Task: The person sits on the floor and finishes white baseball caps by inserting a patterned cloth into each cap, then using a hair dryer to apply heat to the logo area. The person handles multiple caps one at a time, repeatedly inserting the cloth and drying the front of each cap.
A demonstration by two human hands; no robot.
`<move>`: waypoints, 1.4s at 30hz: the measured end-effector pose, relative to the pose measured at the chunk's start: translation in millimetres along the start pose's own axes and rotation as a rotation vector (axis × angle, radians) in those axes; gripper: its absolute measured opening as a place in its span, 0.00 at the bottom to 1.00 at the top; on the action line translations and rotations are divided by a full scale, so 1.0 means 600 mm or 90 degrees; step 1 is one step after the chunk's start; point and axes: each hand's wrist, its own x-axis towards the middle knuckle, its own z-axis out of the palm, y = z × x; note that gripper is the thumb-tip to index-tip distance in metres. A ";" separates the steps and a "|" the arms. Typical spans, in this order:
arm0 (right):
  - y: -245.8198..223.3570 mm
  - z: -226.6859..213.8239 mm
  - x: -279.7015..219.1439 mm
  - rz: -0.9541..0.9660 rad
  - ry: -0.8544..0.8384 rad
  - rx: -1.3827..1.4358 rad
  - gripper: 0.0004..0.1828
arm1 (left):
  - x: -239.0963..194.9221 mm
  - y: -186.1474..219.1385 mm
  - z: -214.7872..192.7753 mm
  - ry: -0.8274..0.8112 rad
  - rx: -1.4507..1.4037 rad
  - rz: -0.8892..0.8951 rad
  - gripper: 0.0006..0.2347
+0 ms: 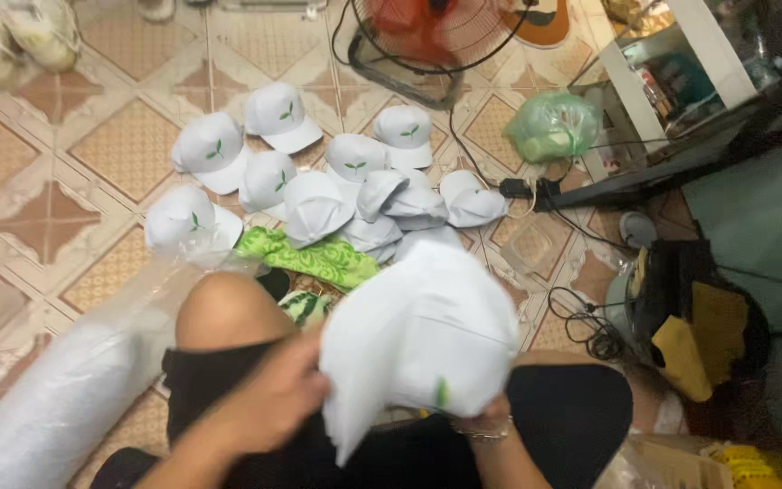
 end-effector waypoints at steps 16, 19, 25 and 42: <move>0.084 0.110 -0.134 -0.239 0.008 -0.610 0.39 | 0.047 0.009 0.235 0.313 -0.318 -0.393 0.30; 0.075 0.090 -0.146 -0.248 -0.023 -0.692 0.34 | 0.041 0.018 0.240 0.316 -0.368 -0.387 0.28; 0.084 0.070 -0.144 -0.185 0.173 -0.543 0.25 | 0.018 0.000 0.228 0.326 -0.317 -0.369 0.30; -0.333 -0.259 -0.138 -0.499 0.696 -0.552 0.24 | -0.098 0.040 0.061 0.461 -0.292 -0.225 0.33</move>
